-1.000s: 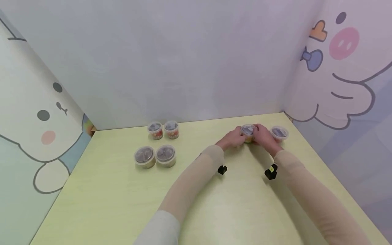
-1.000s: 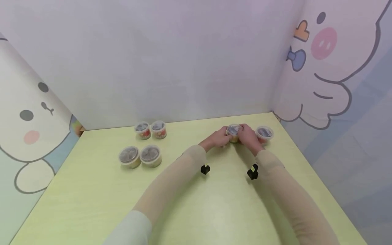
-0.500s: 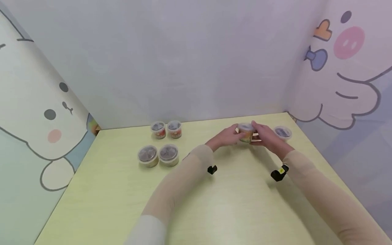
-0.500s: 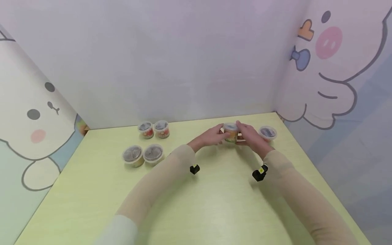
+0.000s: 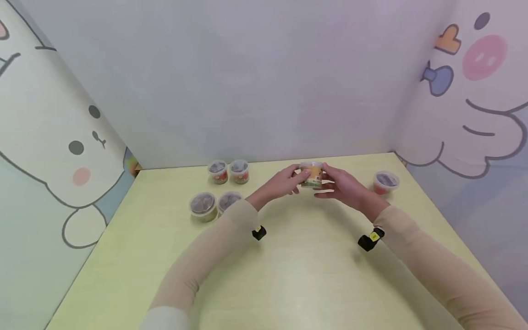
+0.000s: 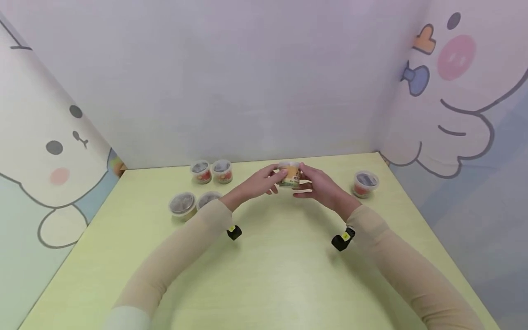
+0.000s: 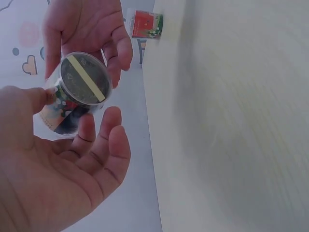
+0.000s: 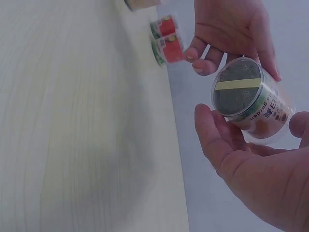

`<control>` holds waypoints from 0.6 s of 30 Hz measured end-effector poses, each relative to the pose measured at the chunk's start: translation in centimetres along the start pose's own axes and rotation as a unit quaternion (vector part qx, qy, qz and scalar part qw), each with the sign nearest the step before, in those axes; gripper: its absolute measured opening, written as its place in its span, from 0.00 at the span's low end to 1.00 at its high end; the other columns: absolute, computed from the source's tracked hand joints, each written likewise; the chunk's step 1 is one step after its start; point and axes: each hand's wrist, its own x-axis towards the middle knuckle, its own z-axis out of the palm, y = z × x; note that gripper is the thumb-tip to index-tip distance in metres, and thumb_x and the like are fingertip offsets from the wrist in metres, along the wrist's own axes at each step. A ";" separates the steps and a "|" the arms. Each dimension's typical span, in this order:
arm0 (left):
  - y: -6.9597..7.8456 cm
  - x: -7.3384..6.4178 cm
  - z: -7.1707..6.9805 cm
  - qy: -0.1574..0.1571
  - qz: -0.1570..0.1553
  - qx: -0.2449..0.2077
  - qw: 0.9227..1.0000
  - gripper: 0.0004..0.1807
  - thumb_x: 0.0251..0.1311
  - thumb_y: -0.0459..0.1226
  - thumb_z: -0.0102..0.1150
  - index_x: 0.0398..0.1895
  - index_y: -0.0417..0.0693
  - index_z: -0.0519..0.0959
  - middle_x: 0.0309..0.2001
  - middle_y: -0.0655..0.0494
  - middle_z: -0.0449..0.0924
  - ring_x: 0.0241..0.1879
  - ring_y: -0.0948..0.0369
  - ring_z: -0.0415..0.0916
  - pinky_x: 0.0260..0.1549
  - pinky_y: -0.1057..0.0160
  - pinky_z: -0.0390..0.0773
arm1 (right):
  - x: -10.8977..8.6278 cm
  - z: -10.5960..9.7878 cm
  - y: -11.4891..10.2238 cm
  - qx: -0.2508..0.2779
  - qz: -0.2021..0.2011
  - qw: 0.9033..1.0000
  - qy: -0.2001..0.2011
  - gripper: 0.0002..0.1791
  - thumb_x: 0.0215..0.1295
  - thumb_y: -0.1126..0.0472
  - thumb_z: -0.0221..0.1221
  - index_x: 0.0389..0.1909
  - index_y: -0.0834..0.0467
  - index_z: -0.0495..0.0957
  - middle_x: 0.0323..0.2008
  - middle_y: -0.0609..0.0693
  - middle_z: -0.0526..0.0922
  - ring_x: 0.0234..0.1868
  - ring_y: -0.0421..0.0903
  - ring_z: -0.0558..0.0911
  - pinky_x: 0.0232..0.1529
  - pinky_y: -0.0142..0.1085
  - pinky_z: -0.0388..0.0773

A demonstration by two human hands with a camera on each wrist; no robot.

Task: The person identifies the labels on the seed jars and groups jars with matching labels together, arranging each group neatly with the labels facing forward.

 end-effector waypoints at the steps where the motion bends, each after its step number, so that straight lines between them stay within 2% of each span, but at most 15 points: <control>1: -0.1 -0.5 -0.3 0.002 0.001 -0.001 1.000 0.38 0.75 0.62 0.41 0.77 0.48 0.60 0.52 0.42 0.77 0.44 0.47 0.82 0.47 0.45 0.80 | 0.1 0.3 0.0 0.002 -0.002 1.000 -0.003 0.36 0.80 0.38 0.41 0.73 0.61 0.57 0.62 0.59 0.66 0.56 0.54 0.78 0.60 0.54 0.75; 8: -1.1 -3.2 -1.6 0.018 0.007 -0.005 1.000 0.36 0.79 0.56 0.41 0.80 0.48 0.52 0.54 0.39 0.75 0.43 0.45 0.83 0.41 0.54 0.81 | 1.0 2.2 0.2 0.038 -0.006 0.999 -0.036 0.33 0.81 0.40 0.41 0.73 0.61 0.57 0.60 0.59 0.68 0.57 0.55 0.77 0.61 0.53 0.74; 12: -1.8 -4.2 -2.0 0.030 0.001 -0.006 1.000 0.36 0.78 0.56 0.42 0.80 0.49 0.52 0.53 0.38 0.75 0.41 0.46 0.84 0.41 0.52 0.81 | 1.7 3.2 0.6 0.034 -0.007 0.997 -0.063 0.36 0.81 0.39 0.41 0.74 0.61 0.56 0.65 0.59 0.67 0.58 0.54 0.77 0.62 0.53 0.73; 18: -2.5 -5.6 -2.6 0.039 -0.022 -0.009 0.999 0.36 0.78 0.56 0.43 0.80 0.51 0.51 0.54 0.38 0.74 0.40 0.50 0.84 0.45 0.48 0.81 | 2.9 4.4 1.0 0.017 -0.001 0.997 -0.079 0.38 0.79 0.38 0.43 0.73 0.63 0.58 0.66 0.62 0.67 0.64 0.63 0.72 0.62 0.53 0.73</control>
